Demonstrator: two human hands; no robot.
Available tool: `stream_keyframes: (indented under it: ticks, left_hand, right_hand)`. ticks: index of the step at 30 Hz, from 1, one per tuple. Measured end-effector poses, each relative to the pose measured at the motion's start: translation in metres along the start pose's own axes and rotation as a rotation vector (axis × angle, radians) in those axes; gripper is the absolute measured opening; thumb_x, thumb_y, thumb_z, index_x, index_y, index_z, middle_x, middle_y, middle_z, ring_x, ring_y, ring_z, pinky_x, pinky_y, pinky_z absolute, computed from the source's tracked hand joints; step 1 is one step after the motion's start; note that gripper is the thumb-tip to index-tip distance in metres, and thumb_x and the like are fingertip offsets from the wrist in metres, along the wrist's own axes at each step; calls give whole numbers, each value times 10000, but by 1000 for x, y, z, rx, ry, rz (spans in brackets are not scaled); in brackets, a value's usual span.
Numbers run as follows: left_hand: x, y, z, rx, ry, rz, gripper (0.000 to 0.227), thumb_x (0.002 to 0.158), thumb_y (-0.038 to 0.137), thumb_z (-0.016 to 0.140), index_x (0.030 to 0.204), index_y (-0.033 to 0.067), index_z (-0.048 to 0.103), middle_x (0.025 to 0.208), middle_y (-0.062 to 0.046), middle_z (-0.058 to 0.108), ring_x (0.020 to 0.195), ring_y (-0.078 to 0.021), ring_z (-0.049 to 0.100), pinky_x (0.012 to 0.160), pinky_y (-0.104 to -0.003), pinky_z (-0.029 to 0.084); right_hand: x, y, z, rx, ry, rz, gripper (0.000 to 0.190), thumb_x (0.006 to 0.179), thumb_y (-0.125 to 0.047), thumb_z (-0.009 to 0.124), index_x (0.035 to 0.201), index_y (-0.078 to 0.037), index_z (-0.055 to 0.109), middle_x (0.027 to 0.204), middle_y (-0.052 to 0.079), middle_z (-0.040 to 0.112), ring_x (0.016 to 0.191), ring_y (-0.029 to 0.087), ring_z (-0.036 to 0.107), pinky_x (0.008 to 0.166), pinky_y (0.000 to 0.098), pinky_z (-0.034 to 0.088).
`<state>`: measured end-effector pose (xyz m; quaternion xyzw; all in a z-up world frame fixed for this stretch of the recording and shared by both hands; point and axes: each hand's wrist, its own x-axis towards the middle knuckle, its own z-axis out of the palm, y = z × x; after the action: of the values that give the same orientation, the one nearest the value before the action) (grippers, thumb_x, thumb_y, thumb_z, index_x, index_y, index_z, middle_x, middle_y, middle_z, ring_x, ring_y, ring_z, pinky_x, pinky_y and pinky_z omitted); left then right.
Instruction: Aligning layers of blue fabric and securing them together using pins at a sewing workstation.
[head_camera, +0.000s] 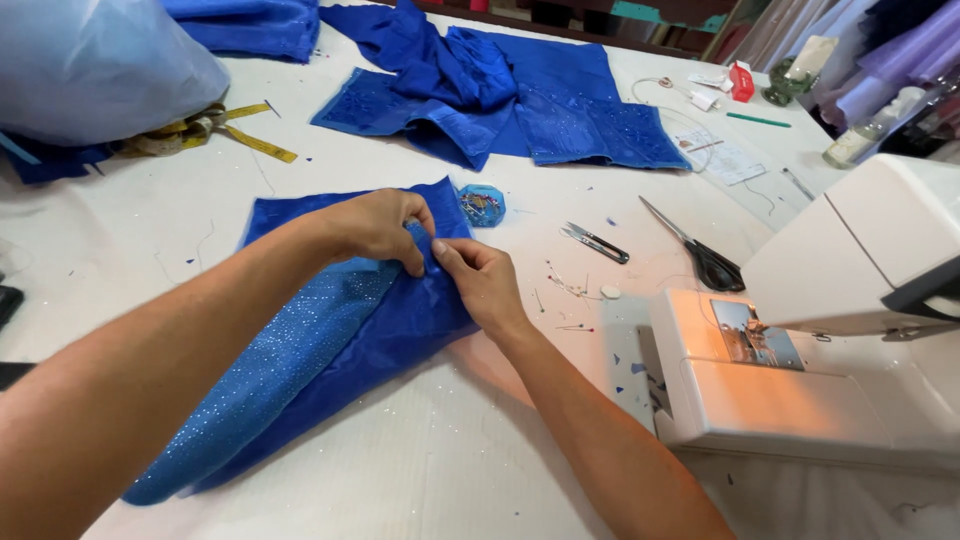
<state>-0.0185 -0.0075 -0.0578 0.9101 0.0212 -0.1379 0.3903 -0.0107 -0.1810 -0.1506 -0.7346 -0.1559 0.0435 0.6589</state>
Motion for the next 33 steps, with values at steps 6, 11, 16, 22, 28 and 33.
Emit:
stream_keyframes:
  ticks: [6, 11, 16, 22, 28, 33]
  left_hand:
    - [2, -5, 0, 13, 46, -25, 477, 640, 5, 845, 1100, 59, 729, 999, -194, 709, 989, -363, 688, 809, -477, 588]
    - [-33, 3, -1, 189, 50, -23, 595, 716, 191, 852, 1259, 145, 614, 1403, -161, 579, 1362, -378, 490, 1104, -580, 397]
    - [-129, 15, -8, 325, 247, 50, 881, 753, 231, 832, 1484, 31, 383, 1453, -244, 495, 1378, -450, 428, 1137, -632, 301]
    - [-257, -47, 7, 167, 487, -375, 486, 805, 490, 724, 1121, 147, 588, 1171, -48, 587, 1115, -199, 528, 965, -373, 413]
    - [-316, -109, 56, 27, 374, -695, 371, 820, 505, 690, 1085, 250, 741, 841, 27, 713, 625, -125, 583, 674, -260, 472]
    - [-291, -119, 92, -221, 435, -581, 280, 862, 381, 764, 962, 156, 631, 994, 18, 566, 751, -109, 516, 680, -207, 536]
  right_hand:
    - [-4, -8, -1, -3, -11, -24, 210, 931, -353, 739, 1035, -182, 801, 916, 73, 780, 939, 169, 714, 823, 318, 578]
    - [1, -62, -51, -658, -82, 17, 414, 797, -461, 744, 1077, -157, 761, 1062, 78, 773, 1005, 285, 722, 901, 410, 559]
    - [3, -52, -96, -1262, -253, 353, 317, 772, -427, 752, 854, -127, 814, 833, 118, 777, 967, 362, 725, 914, 458, 536]
    - [-9, -81, -76, -1262, -352, 551, 259, 661, -137, 568, 433, -81, 458, 416, 29, 473, 434, 207, 453, 499, 321, 409]
    - [-6, -81, -68, -1320, -342, 586, 309, 785, -197, 626, 517, -47, 659, 484, 67, 593, 491, 238, 532, 583, 358, 463]
    - [-6, -79, -67, -1301, -325, 567, 259, 750, -131, 590, 564, -58, 754, 583, 49, 673, 549, 193, 596, 591, 335, 466]
